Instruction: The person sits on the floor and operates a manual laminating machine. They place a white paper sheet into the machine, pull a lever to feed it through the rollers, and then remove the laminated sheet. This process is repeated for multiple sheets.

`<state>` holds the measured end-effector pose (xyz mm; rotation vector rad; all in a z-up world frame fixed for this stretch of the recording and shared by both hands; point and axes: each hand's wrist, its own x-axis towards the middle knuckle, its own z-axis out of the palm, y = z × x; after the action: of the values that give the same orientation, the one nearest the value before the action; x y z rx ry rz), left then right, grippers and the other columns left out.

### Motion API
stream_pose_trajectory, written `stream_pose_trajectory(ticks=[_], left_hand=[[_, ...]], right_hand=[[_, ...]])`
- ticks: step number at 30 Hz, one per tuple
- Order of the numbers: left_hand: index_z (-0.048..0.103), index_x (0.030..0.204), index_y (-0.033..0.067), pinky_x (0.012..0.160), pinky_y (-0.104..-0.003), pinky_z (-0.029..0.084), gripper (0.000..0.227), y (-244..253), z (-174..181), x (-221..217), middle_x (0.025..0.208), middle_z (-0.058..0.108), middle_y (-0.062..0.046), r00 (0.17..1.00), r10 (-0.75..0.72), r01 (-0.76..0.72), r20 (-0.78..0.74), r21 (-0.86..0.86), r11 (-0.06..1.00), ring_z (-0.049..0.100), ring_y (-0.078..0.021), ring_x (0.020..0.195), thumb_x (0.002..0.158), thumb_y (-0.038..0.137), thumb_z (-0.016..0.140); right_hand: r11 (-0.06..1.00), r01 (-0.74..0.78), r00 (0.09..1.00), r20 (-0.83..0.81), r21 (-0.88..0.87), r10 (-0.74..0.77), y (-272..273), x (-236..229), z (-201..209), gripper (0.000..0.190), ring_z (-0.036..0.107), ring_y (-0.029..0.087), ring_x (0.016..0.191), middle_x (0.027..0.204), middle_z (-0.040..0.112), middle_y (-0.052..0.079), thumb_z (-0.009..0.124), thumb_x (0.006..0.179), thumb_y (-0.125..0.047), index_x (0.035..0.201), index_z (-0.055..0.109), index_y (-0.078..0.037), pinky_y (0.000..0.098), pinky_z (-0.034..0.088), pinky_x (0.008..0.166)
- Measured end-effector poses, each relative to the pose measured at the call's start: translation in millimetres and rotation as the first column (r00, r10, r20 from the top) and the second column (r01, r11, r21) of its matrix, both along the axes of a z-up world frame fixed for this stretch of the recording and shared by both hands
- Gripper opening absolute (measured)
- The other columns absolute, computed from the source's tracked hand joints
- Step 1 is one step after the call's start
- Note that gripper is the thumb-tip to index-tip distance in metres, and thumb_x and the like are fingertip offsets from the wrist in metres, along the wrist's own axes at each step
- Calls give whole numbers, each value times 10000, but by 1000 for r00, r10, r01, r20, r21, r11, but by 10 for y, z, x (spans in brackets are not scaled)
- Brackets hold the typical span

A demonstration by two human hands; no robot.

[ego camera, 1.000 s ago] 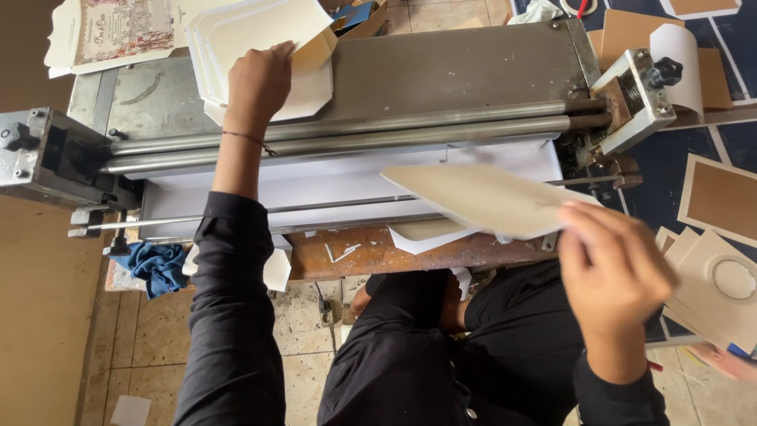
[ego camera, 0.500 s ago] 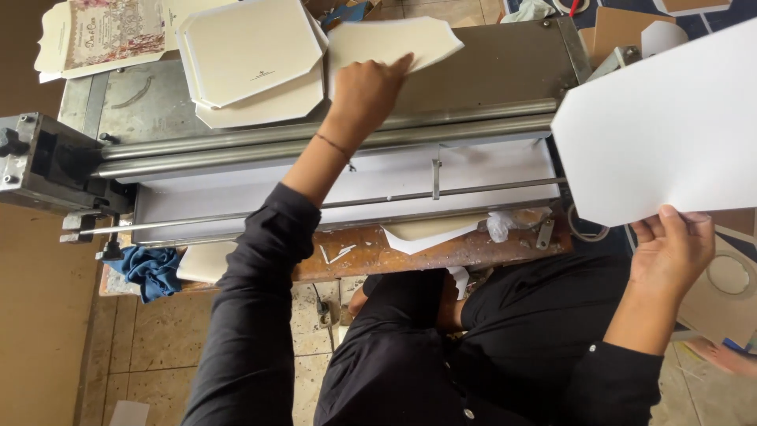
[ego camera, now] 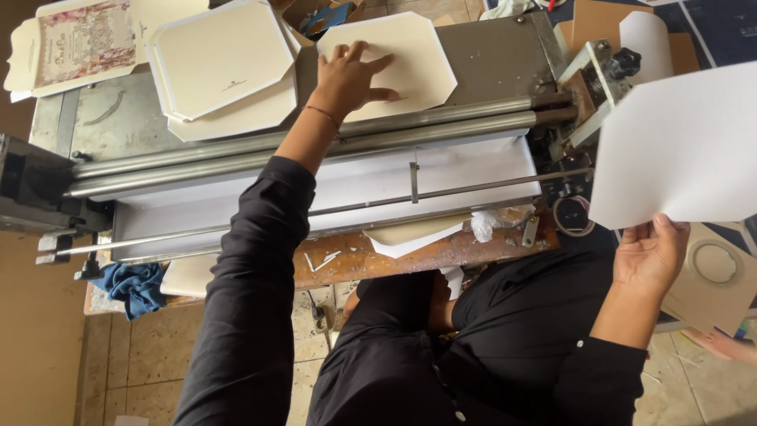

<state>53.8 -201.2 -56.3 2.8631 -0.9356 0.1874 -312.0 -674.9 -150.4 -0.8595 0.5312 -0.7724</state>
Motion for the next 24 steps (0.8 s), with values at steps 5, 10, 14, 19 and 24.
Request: stream_pose_trajectory(ticks=[5, 10, 14, 19, 24], left_hand=[[219, 1720, 471, 1210, -860, 12, 946, -53, 404, -239, 1829, 84, -170, 932, 111, -77, -344, 112, 991, 38, -484, 1662, 899, 875, 461], [147, 1735, 466, 1235, -826, -32, 961, -64, 421, -212, 1844, 6, -127, 908, 162, -96, -386, 183, 978, -14, -451, 1683, 910, 881, 417], [138, 1731, 486, 1253, -792, -41, 983, -82, 410, -149, 1846, 1, -128, 900, 181, -101, -396, 214, 972, -2, -452, 1688, 888, 905, 422], [109, 1751, 464, 1255, -677, 250, 989, -106, 311, -11, 1831, -19, -168, 904, 172, -71, -392, 260, 963, -5, -485, 1661, 927, 888, 454], [103, 1753, 464, 1233, -668, 288, 972, -83, 257, -14, 1829, -10, -170, 918, 162, -70, -363, 254, 965, 13, -494, 1658, 944, 890, 435]], right_hand=[[986, 41, 996, 68, 163, -52, -51, -58, 6, 152, 845, 170, 1128, 1227, 847, 15, 827, 946, -96, 960, 722, -205, 212, 681, 719], [971, 25, 993, 108, 239, -52, 14, -49, 80, 330, 836, 174, 1225, 1297, 849, 34, 844, 893, -74, 1210, 794, -151, 231, 724, 843], [959, 35, 990, 121, 280, -71, -32, -60, 47, 374, 838, 147, 1212, 1272, 861, 27, 855, 885, -82, 1250, 794, -137, 233, 725, 859], [924, 45, 977, 178, 381, -121, -90, -122, 32, 519, 827, 136, 1158, 1232, 856, 23, 897, 845, -87, 1349, 775, -108, 215, 699, 793], [917, 48, 976, 176, 395, -127, -113, -136, 6, 483, 835, 140, 1138, 1232, 861, 25, 897, 847, -93, 1318, 793, -108, 210, 687, 770]])
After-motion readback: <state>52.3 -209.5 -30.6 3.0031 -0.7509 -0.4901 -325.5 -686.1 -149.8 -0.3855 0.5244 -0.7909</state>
